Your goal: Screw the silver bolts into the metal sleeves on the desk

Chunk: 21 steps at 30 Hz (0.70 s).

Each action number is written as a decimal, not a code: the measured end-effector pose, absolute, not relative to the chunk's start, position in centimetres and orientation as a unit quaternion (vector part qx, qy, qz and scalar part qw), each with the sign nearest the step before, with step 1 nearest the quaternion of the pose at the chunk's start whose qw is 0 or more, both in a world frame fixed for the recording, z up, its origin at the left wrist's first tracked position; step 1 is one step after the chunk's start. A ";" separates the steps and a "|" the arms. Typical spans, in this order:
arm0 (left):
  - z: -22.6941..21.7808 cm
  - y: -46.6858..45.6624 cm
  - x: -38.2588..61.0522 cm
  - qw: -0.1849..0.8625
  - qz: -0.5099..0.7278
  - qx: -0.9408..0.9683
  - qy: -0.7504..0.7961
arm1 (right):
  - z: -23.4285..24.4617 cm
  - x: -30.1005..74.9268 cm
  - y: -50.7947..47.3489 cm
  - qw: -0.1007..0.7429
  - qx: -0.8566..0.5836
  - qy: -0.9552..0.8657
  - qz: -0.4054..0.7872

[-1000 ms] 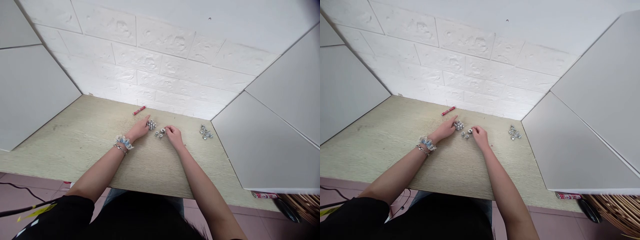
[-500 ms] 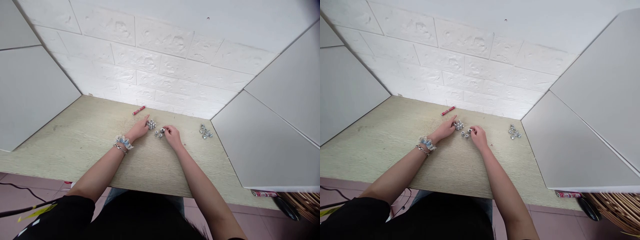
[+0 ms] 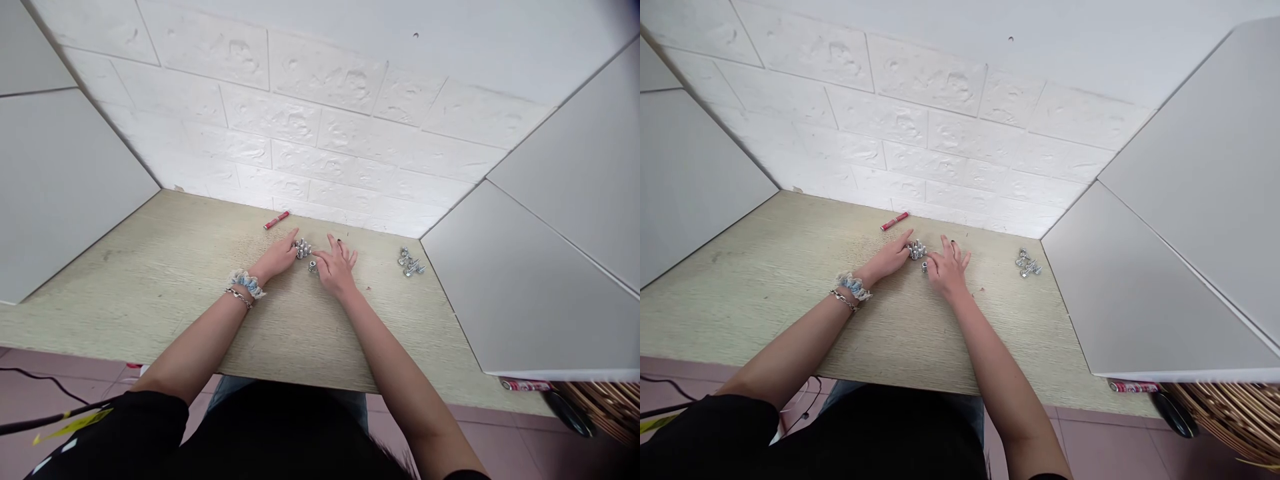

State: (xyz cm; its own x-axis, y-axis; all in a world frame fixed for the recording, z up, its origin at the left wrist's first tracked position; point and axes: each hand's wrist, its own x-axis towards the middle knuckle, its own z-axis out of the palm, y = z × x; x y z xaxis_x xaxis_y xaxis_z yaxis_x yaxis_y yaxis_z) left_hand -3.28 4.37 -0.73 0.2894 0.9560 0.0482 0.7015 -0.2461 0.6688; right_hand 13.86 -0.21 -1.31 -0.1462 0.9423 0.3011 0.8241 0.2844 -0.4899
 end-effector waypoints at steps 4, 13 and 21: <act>-0.5 4.3 -3.2 0.274 0.231 0.754 0.550 | -1.3 13.7 -0.1 0.280 -0.590 -0.748 0.117; -0.5 4.3 -3.2 0.259 0.223 0.760 0.554 | -1.1 13.5 -0.3 0.241 -0.601 -0.750 0.133; -0.1 3.9 -3.1 0.267 0.233 0.751 0.557 | -0.6 13.2 -0.5 0.211 -0.610 -0.755 0.119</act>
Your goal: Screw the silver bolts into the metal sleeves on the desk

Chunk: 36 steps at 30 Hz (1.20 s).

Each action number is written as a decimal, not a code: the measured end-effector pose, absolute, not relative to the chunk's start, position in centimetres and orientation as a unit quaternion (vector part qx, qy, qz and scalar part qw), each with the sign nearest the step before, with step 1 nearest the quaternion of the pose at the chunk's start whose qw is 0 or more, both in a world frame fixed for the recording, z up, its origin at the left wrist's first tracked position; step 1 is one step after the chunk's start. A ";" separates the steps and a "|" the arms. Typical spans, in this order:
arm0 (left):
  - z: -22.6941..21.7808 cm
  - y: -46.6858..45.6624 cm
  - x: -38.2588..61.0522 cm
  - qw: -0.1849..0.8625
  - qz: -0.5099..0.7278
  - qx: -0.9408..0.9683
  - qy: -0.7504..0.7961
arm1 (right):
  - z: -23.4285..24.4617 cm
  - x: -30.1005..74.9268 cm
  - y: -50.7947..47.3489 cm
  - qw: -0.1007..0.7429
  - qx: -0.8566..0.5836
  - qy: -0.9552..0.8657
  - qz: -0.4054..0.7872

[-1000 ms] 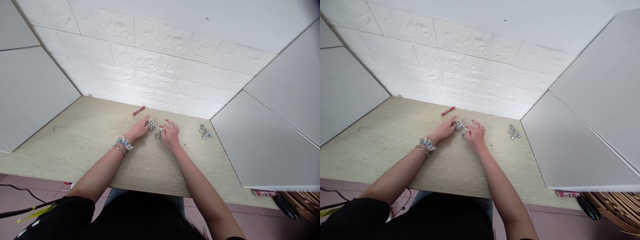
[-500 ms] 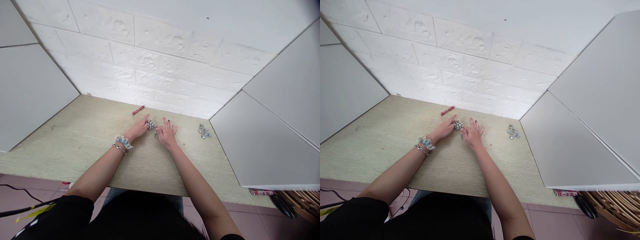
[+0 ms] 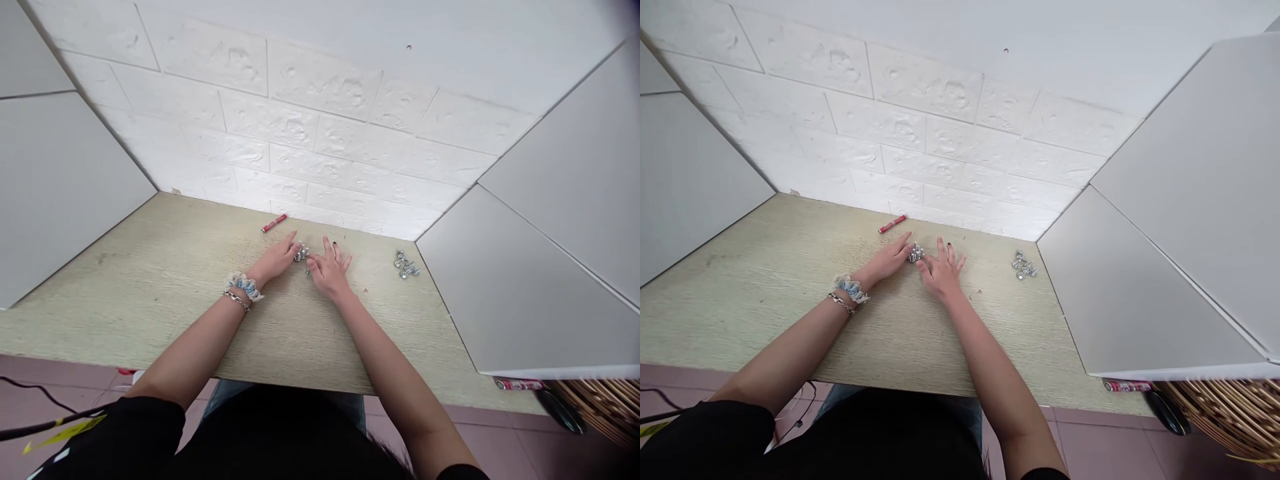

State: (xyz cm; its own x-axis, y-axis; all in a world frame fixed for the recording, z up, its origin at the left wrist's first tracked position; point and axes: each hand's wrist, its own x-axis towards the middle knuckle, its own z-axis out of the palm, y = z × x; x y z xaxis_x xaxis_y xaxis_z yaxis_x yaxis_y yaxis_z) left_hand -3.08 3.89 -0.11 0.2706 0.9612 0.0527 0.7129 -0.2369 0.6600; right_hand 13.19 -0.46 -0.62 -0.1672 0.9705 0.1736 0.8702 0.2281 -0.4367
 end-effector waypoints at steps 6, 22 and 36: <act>0.2 3.7 -3.1 0.277 0.233 0.740 0.568 | -0.5 13.1 -0.5 0.200 -0.613 -0.754 0.125; 0.0 3.8 -3.2 0.283 0.237 0.735 0.569 | -0.2 13.0 -0.4 0.176 -0.614 -0.753 0.160; 3.0 2.6 -3.5 0.138 0.202 0.755 0.609 | 1.7 15.8 -0.9 0.256 -0.613 -0.747 0.034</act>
